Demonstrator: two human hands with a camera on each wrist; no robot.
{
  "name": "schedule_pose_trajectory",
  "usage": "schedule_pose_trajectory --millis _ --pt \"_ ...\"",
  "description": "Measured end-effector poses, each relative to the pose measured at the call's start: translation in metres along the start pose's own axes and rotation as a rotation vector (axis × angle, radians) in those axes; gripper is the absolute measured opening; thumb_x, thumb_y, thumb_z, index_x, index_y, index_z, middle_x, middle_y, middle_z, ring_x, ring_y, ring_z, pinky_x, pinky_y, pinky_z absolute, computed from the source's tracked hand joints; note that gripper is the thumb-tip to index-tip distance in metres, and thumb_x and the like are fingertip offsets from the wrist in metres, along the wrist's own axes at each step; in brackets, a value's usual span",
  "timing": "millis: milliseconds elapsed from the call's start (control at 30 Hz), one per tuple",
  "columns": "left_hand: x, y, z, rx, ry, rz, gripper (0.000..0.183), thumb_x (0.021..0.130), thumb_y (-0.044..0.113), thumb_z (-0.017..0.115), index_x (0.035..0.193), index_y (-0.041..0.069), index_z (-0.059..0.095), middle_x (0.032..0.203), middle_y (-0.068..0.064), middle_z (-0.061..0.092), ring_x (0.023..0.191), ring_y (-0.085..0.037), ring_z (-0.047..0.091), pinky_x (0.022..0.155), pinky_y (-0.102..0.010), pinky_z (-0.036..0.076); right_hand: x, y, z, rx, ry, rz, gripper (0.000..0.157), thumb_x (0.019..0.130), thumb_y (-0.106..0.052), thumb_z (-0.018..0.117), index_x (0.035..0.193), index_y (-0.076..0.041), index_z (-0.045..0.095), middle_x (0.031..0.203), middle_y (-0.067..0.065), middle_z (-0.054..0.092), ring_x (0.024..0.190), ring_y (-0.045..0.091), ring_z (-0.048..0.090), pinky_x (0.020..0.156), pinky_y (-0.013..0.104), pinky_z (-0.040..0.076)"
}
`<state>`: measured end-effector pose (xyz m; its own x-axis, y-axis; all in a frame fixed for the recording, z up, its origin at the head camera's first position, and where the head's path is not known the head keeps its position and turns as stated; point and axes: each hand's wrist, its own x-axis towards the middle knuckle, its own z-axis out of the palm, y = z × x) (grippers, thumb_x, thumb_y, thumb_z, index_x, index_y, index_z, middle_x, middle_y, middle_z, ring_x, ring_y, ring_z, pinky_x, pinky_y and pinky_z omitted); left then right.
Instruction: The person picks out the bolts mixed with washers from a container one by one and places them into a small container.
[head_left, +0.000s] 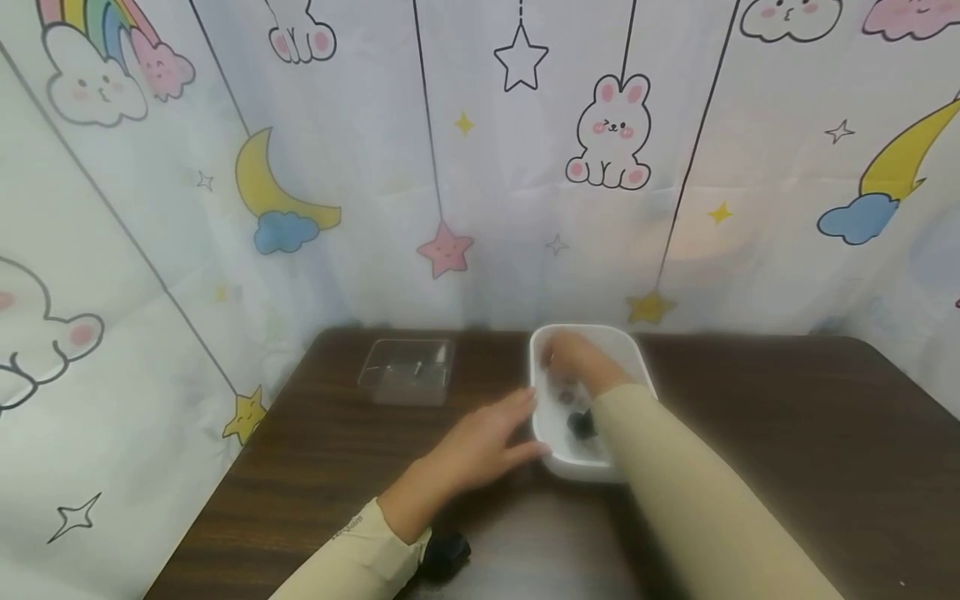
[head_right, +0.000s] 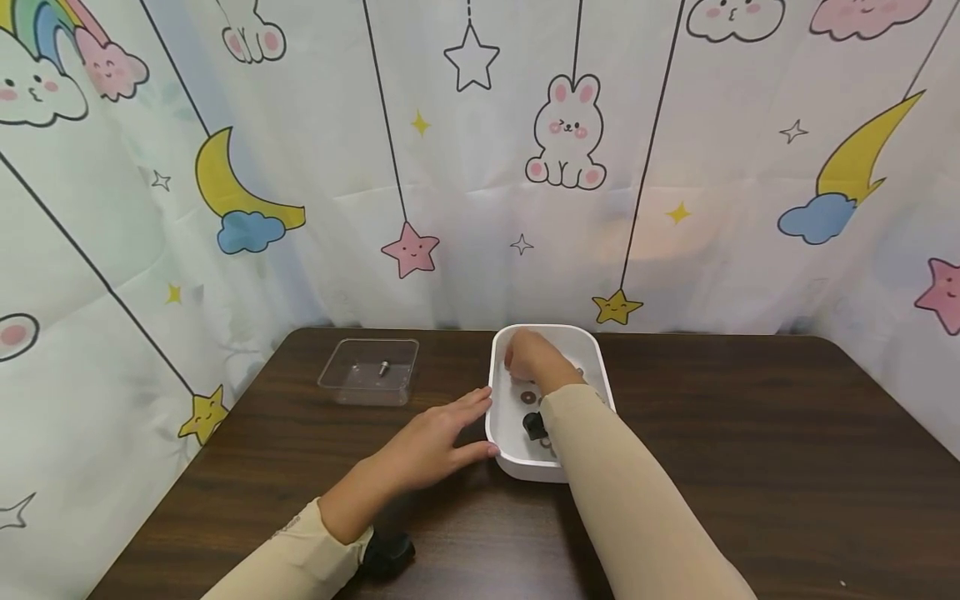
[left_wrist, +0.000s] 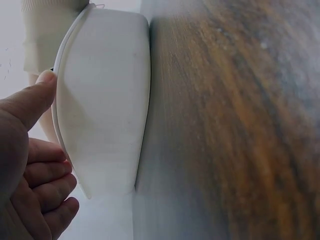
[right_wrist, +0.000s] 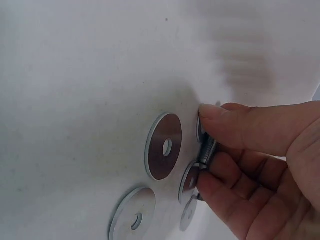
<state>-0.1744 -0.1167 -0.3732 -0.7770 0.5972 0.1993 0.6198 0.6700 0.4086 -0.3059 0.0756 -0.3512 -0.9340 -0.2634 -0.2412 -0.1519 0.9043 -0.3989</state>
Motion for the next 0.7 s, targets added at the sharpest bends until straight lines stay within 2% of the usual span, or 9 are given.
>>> schedule_pose_trajectory --millis 133,300,467,633,700 --pt "-0.0002 0.0002 0.0001 0.002 0.0 0.0 0.075 0.093 0.052 0.06 0.152 0.011 0.037 0.158 -0.01 0.035 0.142 -0.028 0.039 0.118 -0.043 0.033 -0.0027 -0.0019 0.0005 0.01 0.003 -0.012 0.038 0.068 0.008 0.069 0.103 -0.009 0.072 0.089 0.007 0.069 0.078 0.023 0.063 0.072 0.033 0.056" --pt "0.0003 0.0003 0.0003 0.002 -0.003 0.004 0.075 0.093 0.052 0.059 0.152 0.011 0.037 0.158 -0.01 0.034 0.143 -0.027 0.039 0.117 -0.043 0.033 -0.0045 -0.0032 0.0012 -0.002 0.021 -0.045 0.024 0.071 0.006 0.067 0.09 -0.007 0.073 0.079 0.006 0.069 0.072 0.022 0.063 0.065 0.031 0.054" --pt "0.0002 0.0012 -0.0003 -0.008 -0.011 -0.003 0.074 0.094 0.051 0.059 0.152 0.011 0.036 0.159 -0.009 0.033 0.143 -0.027 0.038 0.118 -0.044 0.033 -0.0058 -0.0047 0.0016 0.006 0.015 -0.028 0.017 0.071 0.006 0.066 0.082 -0.006 0.071 0.075 0.008 0.068 0.067 0.022 0.062 0.06 0.03 0.054" --pt "0.0004 0.0012 0.0006 0.007 -0.007 -0.006 0.074 0.094 0.052 0.059 0.151 0.011 0.038 0.158 -0.008 0.034 0.143 -0.027 0.038 0.118 -0.043 0.032 -0.0043 -0.0061 0.002 -0.007 0.012 -0.035 0.006 0.076 0.0 0.065 0.075 -0.005 0.067 0.071 0.009 0.068 0.062 0.021 0.062 0.055 0.029 0.053" --pt "0.0003 0.0015 0.0006 0.014 -0.004 -0.006 0.073 0.093 0.051 0.06 0.15 0.01 0.039 0.158 -0.009 0.034 0.143 -0.027 0.039 0.118 -0.042 0.033 -0.0021 -0.0051 0.002 -0.008 0.01 -0.036 0.006 0.08 -0.004 0.064 0.075 -0.005 0.067 0.071 0.009 0.068 0.062 0.021 0.062 0.055 0.029 0.053"
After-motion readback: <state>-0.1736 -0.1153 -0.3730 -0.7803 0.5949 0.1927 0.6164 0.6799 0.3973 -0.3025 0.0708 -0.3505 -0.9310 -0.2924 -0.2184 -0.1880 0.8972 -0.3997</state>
